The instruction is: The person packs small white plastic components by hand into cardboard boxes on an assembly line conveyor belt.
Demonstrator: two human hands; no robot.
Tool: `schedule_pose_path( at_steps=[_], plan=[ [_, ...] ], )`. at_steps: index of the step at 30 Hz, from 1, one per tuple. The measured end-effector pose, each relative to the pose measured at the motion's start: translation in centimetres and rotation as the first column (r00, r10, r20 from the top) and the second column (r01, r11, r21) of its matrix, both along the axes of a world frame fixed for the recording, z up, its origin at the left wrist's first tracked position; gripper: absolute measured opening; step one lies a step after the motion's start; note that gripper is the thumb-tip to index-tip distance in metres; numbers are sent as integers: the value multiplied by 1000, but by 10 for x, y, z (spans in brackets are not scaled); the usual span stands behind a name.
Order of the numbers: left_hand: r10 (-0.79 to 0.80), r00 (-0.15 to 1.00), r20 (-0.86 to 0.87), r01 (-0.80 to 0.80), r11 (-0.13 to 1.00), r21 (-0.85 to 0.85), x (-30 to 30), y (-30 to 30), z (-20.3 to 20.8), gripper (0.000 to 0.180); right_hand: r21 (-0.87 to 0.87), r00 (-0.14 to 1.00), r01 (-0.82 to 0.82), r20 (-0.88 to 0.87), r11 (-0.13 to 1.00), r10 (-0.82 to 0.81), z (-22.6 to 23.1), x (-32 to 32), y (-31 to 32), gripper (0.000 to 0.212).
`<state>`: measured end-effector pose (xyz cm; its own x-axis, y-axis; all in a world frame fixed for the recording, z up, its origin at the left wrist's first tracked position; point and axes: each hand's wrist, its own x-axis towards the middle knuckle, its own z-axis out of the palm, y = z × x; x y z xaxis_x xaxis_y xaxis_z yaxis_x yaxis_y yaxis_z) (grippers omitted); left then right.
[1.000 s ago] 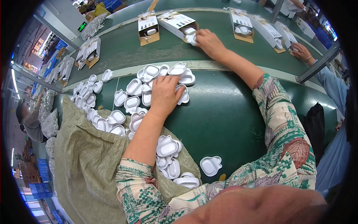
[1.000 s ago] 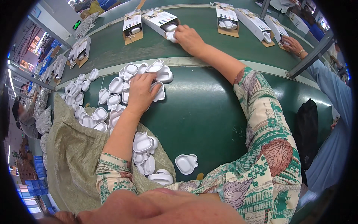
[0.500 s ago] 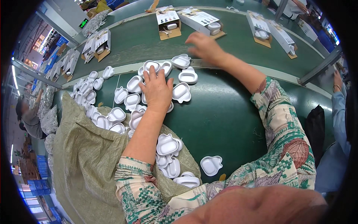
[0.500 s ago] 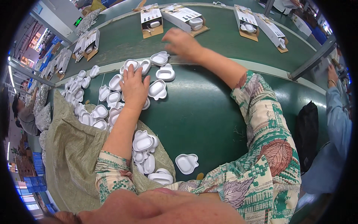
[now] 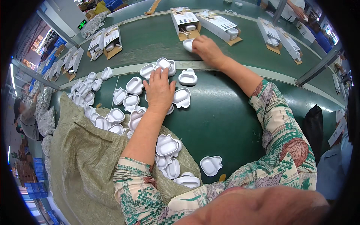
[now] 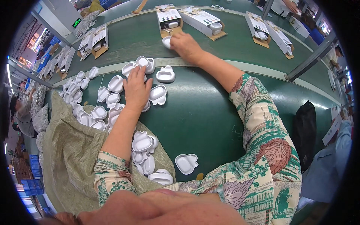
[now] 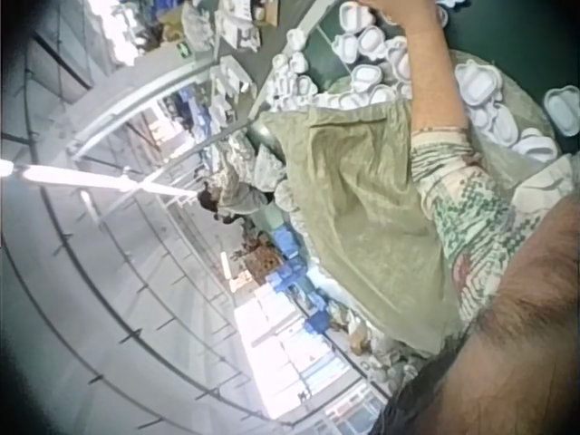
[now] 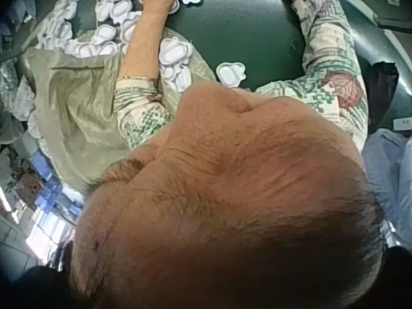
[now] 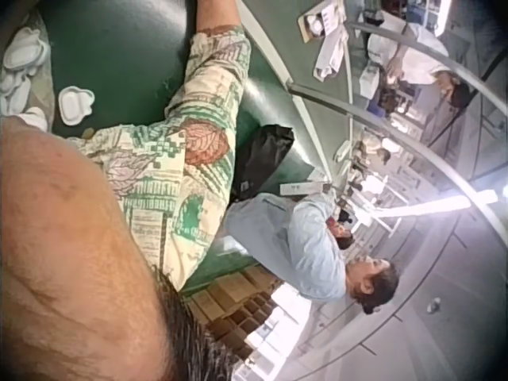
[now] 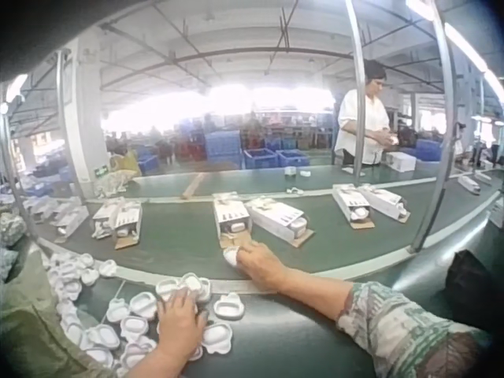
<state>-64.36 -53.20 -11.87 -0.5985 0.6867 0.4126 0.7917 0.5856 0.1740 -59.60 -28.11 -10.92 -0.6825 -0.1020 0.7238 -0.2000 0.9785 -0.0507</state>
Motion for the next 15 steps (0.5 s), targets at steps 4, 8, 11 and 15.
schedule_pose_path(
  at_steps=[4, 8, 11, 15],
  plan=[
    [-48, 999, 22, 48, 999, 25, -1, 9, -1, 51, 114, 984, 180, -34, 977, -178, -3, -26, 53, 13],
    [-88, 995, 47, 85, 994, 69, -5, 18, 0, 52, 213, 951, 310, -45, 927, -307, 6, -52, 94, 14],
    [-97, 994, 51, 90, 988, 122, -2, 24, 2, 51, 164, 899, 431, -166, 887, -406, 10, -55, 119, 12],
    [-12, 999, -44, 19, 985, 172, -6, 11, 5, 50, -40, 906, 386, -170, 921, -387, 7, -45, 90, 14]
  ],
)
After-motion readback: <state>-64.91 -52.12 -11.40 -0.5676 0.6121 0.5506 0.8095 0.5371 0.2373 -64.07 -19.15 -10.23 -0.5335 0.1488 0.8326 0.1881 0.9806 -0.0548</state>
